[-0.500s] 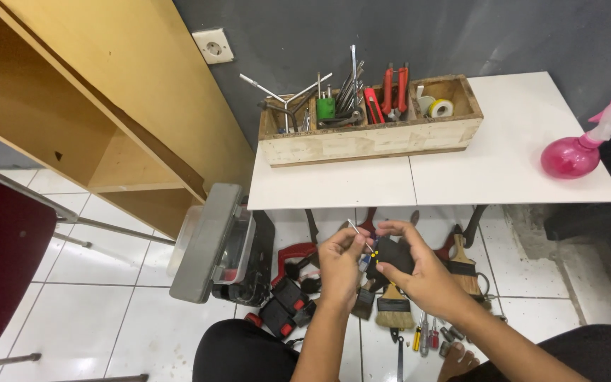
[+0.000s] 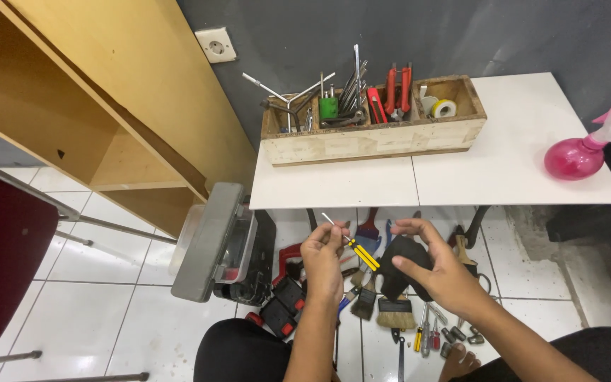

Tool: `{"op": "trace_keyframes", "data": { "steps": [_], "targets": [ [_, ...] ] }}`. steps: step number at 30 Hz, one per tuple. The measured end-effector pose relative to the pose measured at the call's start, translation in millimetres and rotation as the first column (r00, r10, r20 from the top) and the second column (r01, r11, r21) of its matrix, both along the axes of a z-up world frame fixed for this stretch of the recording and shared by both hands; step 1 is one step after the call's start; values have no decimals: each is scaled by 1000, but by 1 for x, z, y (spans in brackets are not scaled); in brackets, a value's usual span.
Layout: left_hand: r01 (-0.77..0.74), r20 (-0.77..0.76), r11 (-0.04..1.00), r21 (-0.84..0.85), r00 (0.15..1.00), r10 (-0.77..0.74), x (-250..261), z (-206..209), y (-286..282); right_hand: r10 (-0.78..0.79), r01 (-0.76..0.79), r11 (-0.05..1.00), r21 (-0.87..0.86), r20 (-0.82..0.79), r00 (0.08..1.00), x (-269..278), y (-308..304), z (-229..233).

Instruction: The person sits on the floor and wipes various tools with a black cloth. They pick up a red plier, a yellow screwdriver, a metal wrench, and a screwdriver with a yellow and black handle, cleaning each one before placing them into a wooden organizer box on a white table.

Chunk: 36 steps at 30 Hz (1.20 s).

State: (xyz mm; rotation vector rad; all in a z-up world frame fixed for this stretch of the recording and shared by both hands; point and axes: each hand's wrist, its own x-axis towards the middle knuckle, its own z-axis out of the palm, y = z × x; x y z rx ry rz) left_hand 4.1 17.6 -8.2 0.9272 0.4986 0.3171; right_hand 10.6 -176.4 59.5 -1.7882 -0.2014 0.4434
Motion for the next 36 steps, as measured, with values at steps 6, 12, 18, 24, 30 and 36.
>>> {"op": "trace_keyframes", "data": {
  "steps": [6,12,18,24,30,36],
  "targets": [
    [239,104,920,311,954,-283,-9,7,-29,63,-63,998,-24,-2,998,-10,16,19],
    [114,19,974,195,993,-120,-7,13,-27,62,-64,995,-79,-36,997,-13,17,21],
    [12,42,991,-131,999,-6,-1,-3,-2,43,-45,995,-89,-18,999,-9,7,17],
    [382,317,920,-91,887,-337,-11,8,-20,-315,342,929,139,-187,931,-8,22,37],
    [542,333,839,43,784,-524,-17,4,-46,-327,334,923,190,-69,943,-10,23,21],
    [599,77,725,340,751,-656,-21,-7,-51,-288,290,929,231,-43,957,-13,24,10]
  ]
}}
